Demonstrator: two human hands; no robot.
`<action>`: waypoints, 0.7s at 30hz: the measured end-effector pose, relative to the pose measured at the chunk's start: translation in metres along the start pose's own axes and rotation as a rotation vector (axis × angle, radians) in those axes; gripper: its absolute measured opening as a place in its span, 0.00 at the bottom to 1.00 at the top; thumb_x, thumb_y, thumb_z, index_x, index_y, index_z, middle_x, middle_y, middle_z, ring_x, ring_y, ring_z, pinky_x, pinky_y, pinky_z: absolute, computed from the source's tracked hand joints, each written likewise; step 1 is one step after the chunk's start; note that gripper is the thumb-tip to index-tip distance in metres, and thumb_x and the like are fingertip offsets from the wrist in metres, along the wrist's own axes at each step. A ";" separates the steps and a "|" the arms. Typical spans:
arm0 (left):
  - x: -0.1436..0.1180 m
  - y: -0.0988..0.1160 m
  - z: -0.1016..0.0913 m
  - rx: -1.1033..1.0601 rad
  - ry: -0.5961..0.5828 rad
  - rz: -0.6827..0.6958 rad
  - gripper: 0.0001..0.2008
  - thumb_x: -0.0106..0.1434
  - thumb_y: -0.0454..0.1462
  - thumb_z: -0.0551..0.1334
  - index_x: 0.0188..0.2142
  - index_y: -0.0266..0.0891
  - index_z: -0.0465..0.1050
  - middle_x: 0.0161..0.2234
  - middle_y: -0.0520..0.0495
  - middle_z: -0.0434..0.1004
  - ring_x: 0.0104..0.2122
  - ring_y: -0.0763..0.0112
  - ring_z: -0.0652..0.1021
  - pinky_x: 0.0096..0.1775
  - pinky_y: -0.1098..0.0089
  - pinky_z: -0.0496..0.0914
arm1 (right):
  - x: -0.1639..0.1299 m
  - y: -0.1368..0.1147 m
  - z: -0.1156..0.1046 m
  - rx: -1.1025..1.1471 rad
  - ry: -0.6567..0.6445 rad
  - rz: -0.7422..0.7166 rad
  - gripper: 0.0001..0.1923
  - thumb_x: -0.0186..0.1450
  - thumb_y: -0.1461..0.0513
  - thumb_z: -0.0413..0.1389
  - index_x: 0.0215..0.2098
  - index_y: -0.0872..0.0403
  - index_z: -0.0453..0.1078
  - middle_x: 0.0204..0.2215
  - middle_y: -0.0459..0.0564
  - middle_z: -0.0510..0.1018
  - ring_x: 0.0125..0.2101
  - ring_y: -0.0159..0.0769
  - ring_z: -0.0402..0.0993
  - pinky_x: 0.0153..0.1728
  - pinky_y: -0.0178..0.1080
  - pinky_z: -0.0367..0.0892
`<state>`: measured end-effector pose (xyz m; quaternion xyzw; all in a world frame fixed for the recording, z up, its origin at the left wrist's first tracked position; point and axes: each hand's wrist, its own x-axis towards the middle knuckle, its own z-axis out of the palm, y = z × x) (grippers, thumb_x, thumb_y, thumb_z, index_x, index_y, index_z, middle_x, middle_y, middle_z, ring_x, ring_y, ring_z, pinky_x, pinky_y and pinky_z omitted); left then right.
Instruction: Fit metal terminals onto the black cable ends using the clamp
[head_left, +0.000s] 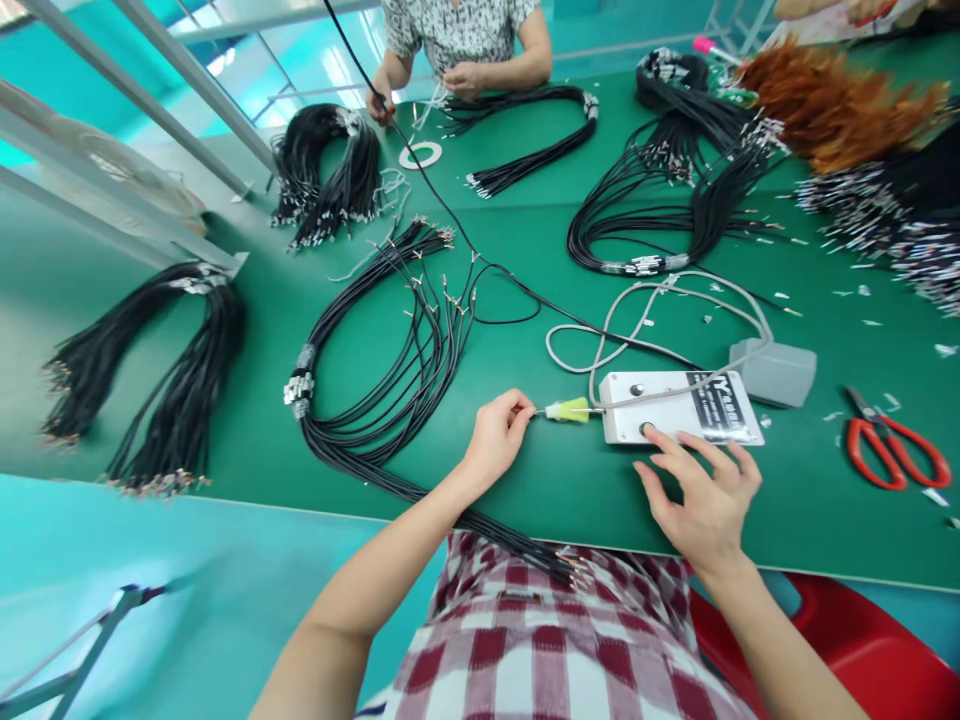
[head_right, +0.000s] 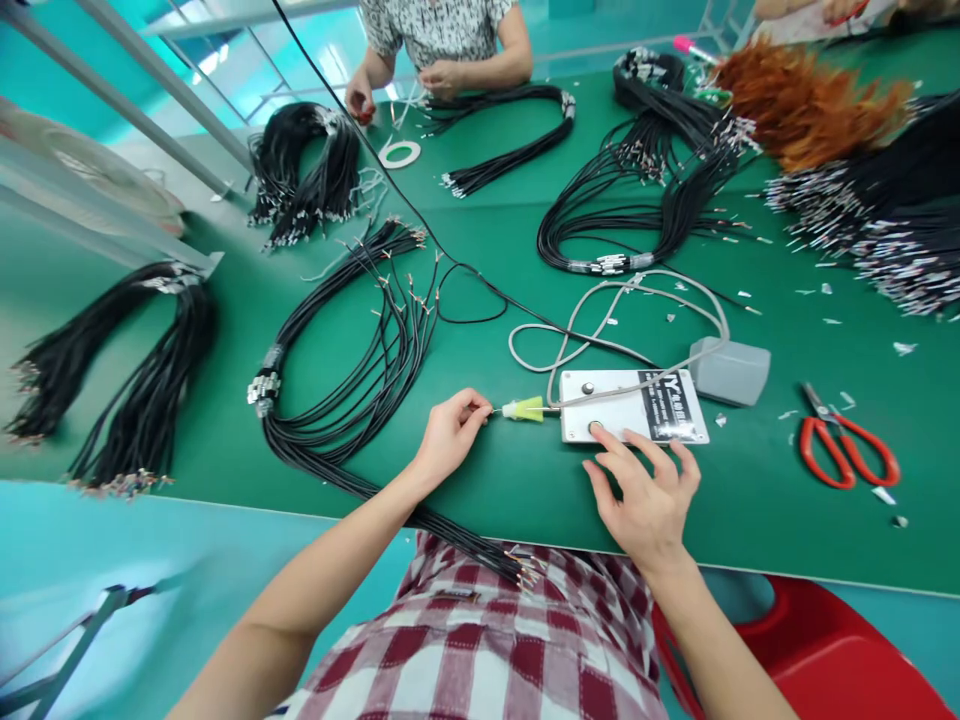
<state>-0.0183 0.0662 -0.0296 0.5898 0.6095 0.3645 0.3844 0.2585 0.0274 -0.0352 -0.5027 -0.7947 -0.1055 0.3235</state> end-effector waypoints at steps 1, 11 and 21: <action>-0.002 -0.001 0.000 -0.016 0.007 -0.010 0.06 0.66 0.36 0.59 0.31 0.39 0.70 0.26 0.53 0.73 0.25 0.74 0.72 0.30 0.73 0.64 | -0.001 -0.001 -0.001 0.017 0.005 0.008 0.12 0.62 0.64 0.65 0.41 0.47 0.68 0.44 0.48 0.85 0.49 0.47 0.76 0.59 0.56 0.58; 0.063 0.012 -0.130 -0.116 0.846 0.086 0.06 0.69 0.37 0.55 0.35 0.38 0.66 0.23 0.56 0.68 0.20 0.79 0.68 0.25 0.76 0.61 | -0.020 -0.025 -0.004 0.373 -0.058 -0.035 0.13 0.63 0.67 0.61 0.45 0.47 0.71 0.49 0.51 0.82 0.47 0.43 0.79 0.49 0.49 0.72; -0.058 0.040 -0.060 0.664 -0.901 0.543 0.04 0.64 0.31 0.62 0.36 0.42 0.70 0.34 0.48 0.75 0.34 0.65 0.76 0.35 0.67 0.66 | -0.023 -0.022 0.005 0.437 -0.111 0.004 0.13 0.65 0.67 0.60 0.47 0.49 0.72 0.52 0.56 0.80 0.46 0.45 0.79 0.46 0.50 0.75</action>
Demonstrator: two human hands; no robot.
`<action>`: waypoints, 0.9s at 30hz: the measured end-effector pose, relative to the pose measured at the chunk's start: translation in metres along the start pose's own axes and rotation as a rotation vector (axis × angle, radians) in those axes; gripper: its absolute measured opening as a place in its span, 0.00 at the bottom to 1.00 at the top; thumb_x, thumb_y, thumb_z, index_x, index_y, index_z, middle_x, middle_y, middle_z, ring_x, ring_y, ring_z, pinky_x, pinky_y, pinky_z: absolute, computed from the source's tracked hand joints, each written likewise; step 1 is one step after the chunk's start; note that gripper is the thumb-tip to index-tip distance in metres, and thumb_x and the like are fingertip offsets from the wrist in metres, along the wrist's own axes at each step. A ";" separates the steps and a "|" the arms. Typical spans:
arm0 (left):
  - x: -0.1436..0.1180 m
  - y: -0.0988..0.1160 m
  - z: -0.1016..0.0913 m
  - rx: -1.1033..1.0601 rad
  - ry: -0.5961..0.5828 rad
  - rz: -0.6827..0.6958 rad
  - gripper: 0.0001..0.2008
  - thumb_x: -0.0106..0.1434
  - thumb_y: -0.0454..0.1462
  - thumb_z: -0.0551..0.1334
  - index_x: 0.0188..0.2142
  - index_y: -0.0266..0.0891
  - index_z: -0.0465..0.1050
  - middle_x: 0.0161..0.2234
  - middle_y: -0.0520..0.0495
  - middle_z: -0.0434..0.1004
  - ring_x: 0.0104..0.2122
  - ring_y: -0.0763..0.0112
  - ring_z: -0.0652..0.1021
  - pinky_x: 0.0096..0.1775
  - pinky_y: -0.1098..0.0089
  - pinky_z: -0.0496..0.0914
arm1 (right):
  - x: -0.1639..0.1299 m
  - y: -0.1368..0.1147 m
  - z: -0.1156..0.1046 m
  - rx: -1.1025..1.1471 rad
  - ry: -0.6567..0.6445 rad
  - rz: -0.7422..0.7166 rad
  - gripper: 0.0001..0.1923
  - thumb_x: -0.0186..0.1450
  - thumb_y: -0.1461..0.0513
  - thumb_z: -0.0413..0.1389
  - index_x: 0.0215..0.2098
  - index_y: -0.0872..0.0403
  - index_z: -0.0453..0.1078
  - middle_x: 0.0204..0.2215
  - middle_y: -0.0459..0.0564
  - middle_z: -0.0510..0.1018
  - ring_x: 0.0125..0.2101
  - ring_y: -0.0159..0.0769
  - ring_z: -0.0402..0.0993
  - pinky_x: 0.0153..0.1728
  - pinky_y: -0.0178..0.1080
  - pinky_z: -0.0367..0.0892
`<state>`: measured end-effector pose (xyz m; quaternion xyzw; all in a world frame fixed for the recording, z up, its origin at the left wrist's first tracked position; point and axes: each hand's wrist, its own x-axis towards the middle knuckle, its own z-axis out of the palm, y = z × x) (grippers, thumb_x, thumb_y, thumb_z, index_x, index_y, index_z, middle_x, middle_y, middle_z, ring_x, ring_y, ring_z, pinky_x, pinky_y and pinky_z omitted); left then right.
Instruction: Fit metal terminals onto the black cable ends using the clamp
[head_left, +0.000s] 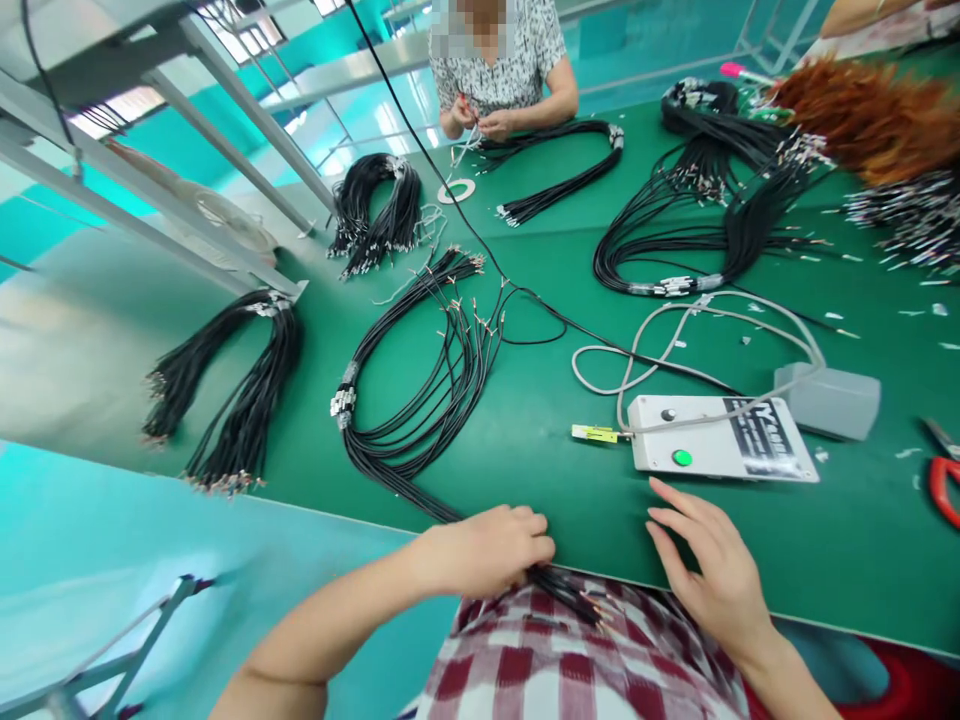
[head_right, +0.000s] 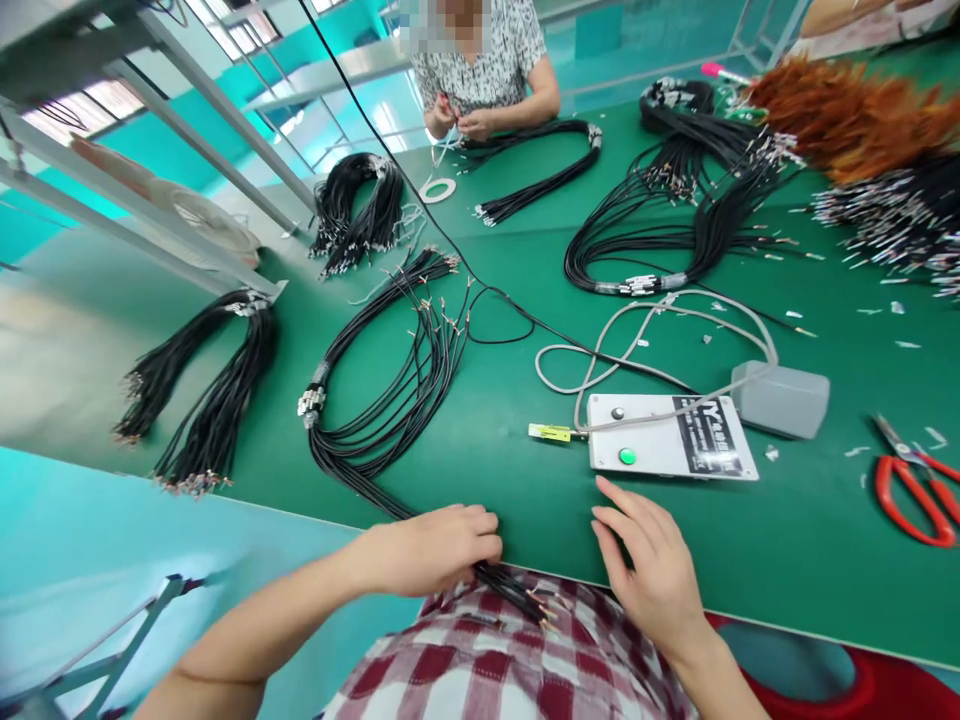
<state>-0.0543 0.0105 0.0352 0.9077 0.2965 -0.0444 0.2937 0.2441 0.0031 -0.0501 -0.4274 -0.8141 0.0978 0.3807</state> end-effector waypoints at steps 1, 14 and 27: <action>0.000 0.006 0.009 0.006 -0.080 -0.035 0.05 0.63 0.30 0.61 0.35 0.41 0.69 0.33 0.47 0.75 0.34 0.64 0.76 0.35 0.67 0.66 | 0.000 -0.001 0.000 0.008 -0.008 0.002 0.13 0.65 0.67 0.60 0.47 0.49 0.72 0.52 0.56 0.79 0.46 0.45 0.79 0.46 0.50 0.75; -0.009 0.001 0.012 -0.316 -0.045 -0.189 0.03 0.66 0.30 0.58 0.37 0.40 0.66 0.36 0.49 0.73 0.36 0.69 0.73 0.39 0.70 0.65 | 0.001 -0.007 -0.001 0.044 -0.050 0.064 0.13 0.65 0.68 0.59 0.48 0.51 0.71 0.52 0.57 0.79 0.48 0.44 0.78 0.48 0.49 0.74; -0.003 -0.012 0.008 -0.608 0.165 -0.340 0.04 0.67 0.34 0.58 0.34 0.39 0.69 0.34 0.50 0.72 0.34 0.71 0.72 0.38 0.72 0.66 | 0.002 -0.006 0.000 0.075 -0.042 0.065 0.13 0.65 0.70 0.59 0.47 0.53 0.70 0.51 0.58 0.79 0.46 0.43 0.79 0.46 0.48 0.74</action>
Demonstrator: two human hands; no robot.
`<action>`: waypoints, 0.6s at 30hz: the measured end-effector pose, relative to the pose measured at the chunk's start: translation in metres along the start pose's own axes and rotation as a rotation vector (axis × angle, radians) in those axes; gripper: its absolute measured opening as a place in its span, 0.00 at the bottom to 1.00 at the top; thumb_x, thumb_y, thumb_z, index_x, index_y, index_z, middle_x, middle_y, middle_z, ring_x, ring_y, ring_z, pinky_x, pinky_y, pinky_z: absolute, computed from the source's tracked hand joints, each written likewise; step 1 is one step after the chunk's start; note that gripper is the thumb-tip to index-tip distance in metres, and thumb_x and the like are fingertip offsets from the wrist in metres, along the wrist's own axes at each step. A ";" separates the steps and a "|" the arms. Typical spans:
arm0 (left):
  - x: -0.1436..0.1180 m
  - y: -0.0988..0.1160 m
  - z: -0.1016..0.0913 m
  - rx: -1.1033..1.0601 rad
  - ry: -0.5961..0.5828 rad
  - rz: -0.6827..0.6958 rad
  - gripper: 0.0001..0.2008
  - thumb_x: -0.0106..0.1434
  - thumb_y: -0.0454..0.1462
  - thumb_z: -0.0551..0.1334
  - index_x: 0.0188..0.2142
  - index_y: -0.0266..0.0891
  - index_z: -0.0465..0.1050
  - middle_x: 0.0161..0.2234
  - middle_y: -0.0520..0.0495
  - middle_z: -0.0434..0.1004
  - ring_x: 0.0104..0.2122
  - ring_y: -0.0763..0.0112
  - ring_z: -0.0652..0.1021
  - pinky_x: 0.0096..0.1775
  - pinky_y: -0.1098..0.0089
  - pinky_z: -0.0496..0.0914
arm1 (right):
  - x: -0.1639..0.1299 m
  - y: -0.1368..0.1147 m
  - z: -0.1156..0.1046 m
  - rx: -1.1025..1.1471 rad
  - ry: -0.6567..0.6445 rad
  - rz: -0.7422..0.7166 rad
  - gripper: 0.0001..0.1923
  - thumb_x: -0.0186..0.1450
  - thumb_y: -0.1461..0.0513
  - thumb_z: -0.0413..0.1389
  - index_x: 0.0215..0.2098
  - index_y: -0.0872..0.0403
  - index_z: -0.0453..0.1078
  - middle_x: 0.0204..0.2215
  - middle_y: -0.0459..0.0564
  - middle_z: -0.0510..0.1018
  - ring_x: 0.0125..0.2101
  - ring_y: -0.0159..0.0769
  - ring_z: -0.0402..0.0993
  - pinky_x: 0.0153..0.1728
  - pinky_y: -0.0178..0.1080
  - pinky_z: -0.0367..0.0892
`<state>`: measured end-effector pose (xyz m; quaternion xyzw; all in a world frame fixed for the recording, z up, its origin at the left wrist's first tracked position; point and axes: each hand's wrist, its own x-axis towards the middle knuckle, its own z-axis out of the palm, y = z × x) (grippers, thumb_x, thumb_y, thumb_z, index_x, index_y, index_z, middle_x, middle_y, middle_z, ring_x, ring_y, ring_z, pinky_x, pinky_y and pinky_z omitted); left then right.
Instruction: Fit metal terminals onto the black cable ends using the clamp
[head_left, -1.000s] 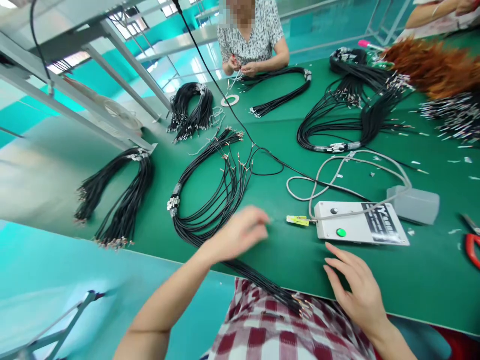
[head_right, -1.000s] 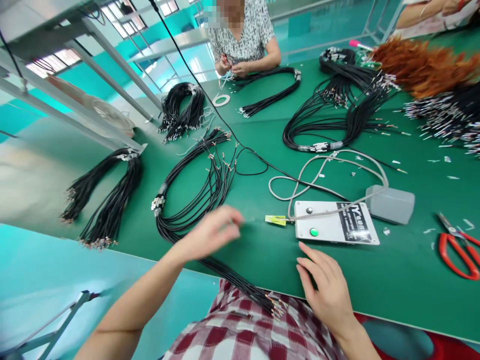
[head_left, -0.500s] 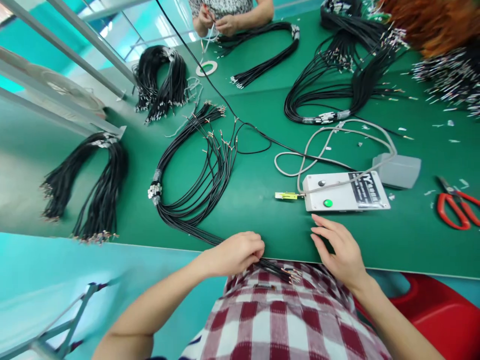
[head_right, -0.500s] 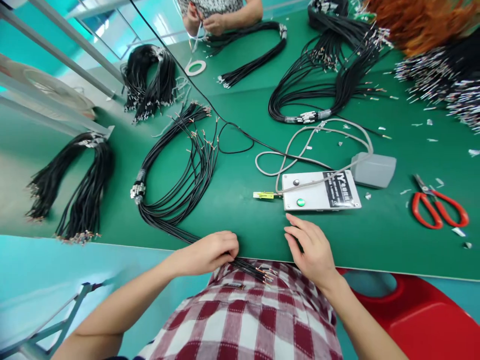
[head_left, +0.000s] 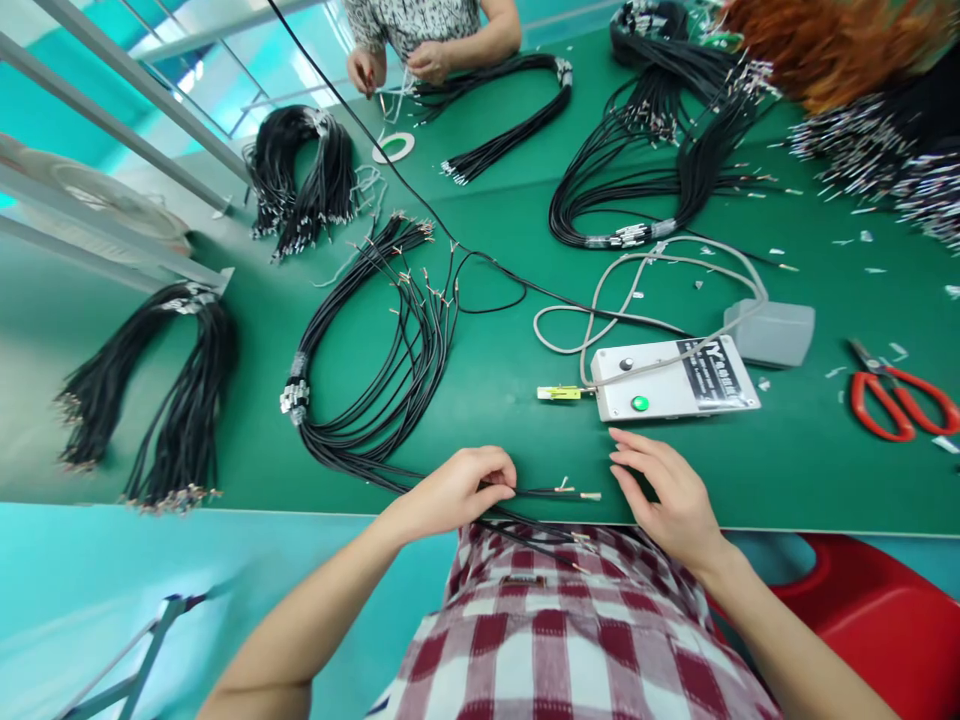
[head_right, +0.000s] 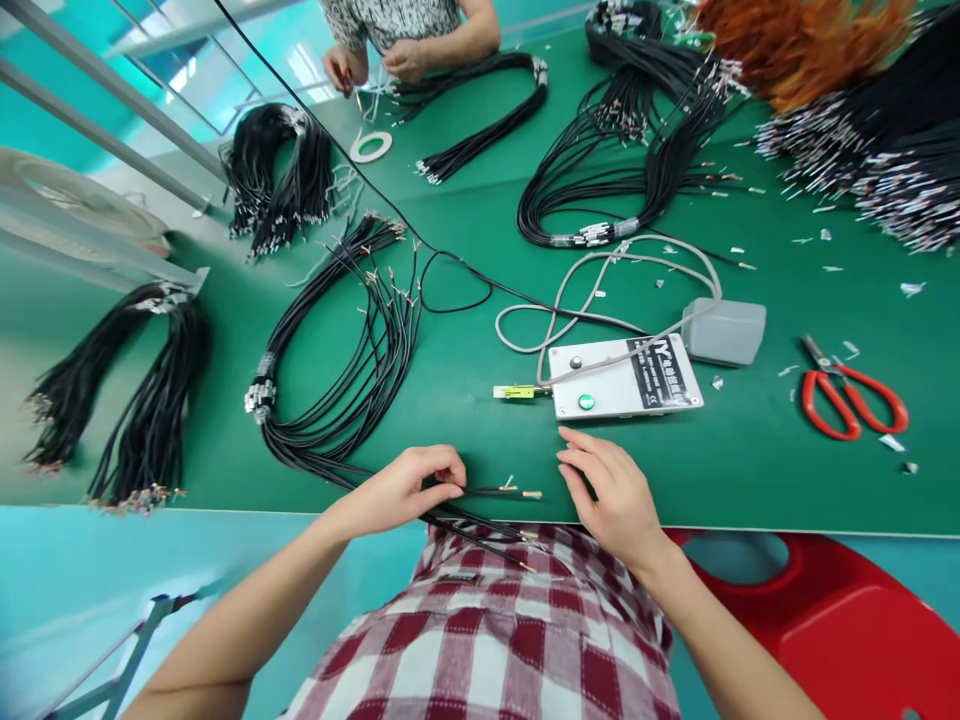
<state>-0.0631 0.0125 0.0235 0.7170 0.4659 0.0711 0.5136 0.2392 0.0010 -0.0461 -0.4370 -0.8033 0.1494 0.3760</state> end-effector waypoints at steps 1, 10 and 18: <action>0.000 0.001 -0.001 -0.013 0.023 -0.011 0.04 0.67 0.34 0.57 0.35 0.39 0.68 0.34 0.50 0.73 0.34 0.71 0.72 0.39 0.71 0.66 | 0.000 0.000 0.000 0.005 -0.001 0.004 0.13 0.65 0.70 0.59 0.47 0.53 0.70 0.50 0.58 0.80 0.46 0.43 0.79 0.46 0.48 0.74; 0.019 0.037 0.008 -0.126 0.116 0.074 0.03 0.67 0.35 0.58 0.41 0.40 0.66 0.35 0.52 0.70 0.33 0.72 0.69 0.37 0.72 0.65 | 0.000 -0.001 -0.001 0.013 -0.010 0.023 0.12 0.66 0.70 0.59 0.46 0.51 0.70 0.49 0.55 0.80 0.46 0.42 0.78 0.47 0.48 0.73; 0.044 0.048 0.027 -0.364 0.222 0.070 0.08 0.70 0.38 0.57 0.41 0.37 0.73 0.28 0.50 0.76 0.28 0.74 0.73 0.32 0.74 0.67 | 0.002 -0.010 -0.002 0.158 -0.043 0.160 0.09 0.68 0.67 0.58 0.45 0.49 0.72 0.46 0.51 0.81 0.46 0.40 0.78 0.47 0.46 0.72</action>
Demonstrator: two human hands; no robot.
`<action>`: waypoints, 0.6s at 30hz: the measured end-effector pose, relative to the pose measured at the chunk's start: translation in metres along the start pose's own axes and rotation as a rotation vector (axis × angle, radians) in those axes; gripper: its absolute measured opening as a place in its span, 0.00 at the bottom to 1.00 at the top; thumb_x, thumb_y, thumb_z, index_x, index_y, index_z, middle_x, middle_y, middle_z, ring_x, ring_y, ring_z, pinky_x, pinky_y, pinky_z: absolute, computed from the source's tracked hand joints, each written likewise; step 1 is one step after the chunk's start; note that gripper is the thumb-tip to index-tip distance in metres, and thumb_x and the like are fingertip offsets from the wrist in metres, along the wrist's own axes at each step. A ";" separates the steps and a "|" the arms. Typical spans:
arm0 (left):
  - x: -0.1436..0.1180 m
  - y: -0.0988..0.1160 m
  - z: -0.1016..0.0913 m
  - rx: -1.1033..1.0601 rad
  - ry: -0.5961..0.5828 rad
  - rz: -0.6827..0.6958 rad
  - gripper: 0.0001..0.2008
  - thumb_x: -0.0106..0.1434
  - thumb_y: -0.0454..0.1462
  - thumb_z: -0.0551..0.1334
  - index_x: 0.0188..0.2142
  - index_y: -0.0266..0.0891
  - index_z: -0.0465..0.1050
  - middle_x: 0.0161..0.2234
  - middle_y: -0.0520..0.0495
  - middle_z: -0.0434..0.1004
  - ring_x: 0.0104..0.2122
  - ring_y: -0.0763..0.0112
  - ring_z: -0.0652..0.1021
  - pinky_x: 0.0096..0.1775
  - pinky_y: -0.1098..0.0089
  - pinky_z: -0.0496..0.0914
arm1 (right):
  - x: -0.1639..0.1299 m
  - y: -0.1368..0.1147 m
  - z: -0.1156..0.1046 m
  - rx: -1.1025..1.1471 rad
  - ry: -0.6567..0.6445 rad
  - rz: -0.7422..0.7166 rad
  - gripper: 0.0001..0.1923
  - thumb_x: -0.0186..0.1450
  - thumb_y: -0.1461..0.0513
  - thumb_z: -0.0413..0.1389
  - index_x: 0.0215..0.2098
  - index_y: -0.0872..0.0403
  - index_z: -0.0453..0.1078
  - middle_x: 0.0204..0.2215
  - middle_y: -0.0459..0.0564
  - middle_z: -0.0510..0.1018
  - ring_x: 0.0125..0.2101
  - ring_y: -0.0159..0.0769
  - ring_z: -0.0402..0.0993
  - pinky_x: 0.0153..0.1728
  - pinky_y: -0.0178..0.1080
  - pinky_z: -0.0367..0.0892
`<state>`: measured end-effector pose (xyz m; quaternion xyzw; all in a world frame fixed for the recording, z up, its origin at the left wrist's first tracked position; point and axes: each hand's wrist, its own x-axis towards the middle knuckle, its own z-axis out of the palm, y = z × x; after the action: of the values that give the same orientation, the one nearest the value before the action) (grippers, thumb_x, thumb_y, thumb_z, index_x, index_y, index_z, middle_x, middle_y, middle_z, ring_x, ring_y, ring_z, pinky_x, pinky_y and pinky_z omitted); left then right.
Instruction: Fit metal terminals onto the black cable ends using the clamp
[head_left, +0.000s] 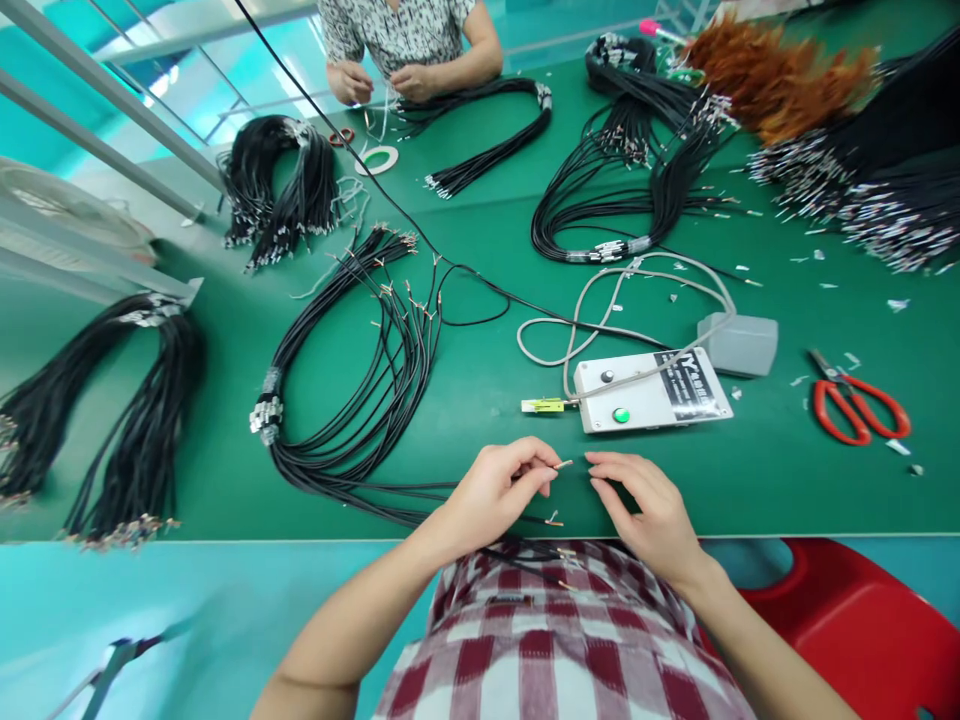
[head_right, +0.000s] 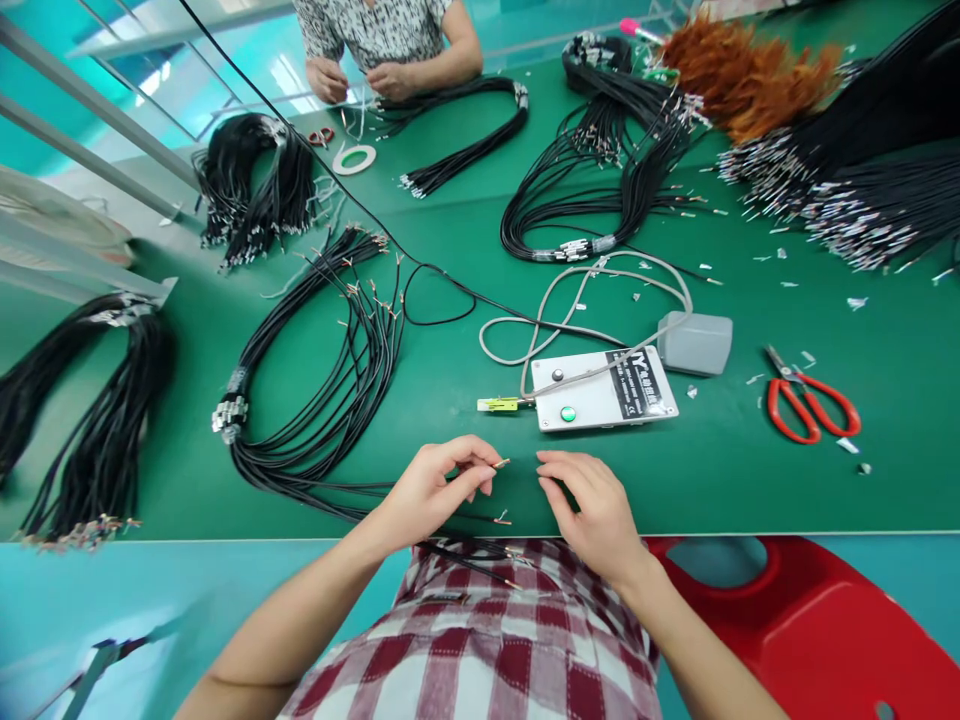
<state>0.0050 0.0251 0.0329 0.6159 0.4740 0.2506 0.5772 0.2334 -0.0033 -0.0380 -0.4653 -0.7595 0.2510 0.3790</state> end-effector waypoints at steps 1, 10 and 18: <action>0.000 -0.003 0.000 -0.031 0.020 -0.014 0.09 0.70 0.38 0.57 0.42 0.37 0.74 0.28 0.50 0.76 0.26 0.75 0.73 0.30 0.75 0.67 | 0.002 -0.004 0.001 0.065 0.011 0.068 0.08 0.68 0.66 0.58 0.45 0.49 0.72 0.45 0.50 0.82 0.46 0.39 0.78 0.48 0.45 0.72; -0.003 -0.006 0.007 -0.130 0.157 -0.034 0.08 0.69 0.38 0.58 0.40 0.36 0.73 0.26 0.52 0.75 0.22 0.80 0.69 0.26 0.77 0.64 | 0.042 -0.039 0.017 0.662 0.069 0.465 0.06 0.67 0.56 0.60 0.40 0.49 0.75 0.31 0.45 0.80 0.31 0.32 0.77 0.35 0.35 0.73; -0.002 -0.002 0.011 -0.188 0.273 -0.028 0.07 0.65 0.38 0.63 0.36 0.35 0.72 0.26 0.51 0.74 0.24 0.77 0.73 0.25 0.77 0.69 | 0.048 -0.039 0.024 0.885 0.041 0.538 0.09 0.67 0.54 0.60 0.38 0.50 0.75 0.29 0.45 0.77 0.27 0.30 0.73 0.33 0.35 0.70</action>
<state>0.0126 0.0183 0.0291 0.5128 0.5310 0.3673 0.5659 0.1803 0.0221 -0.0071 -0.4443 -0.4264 0.6276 0.4764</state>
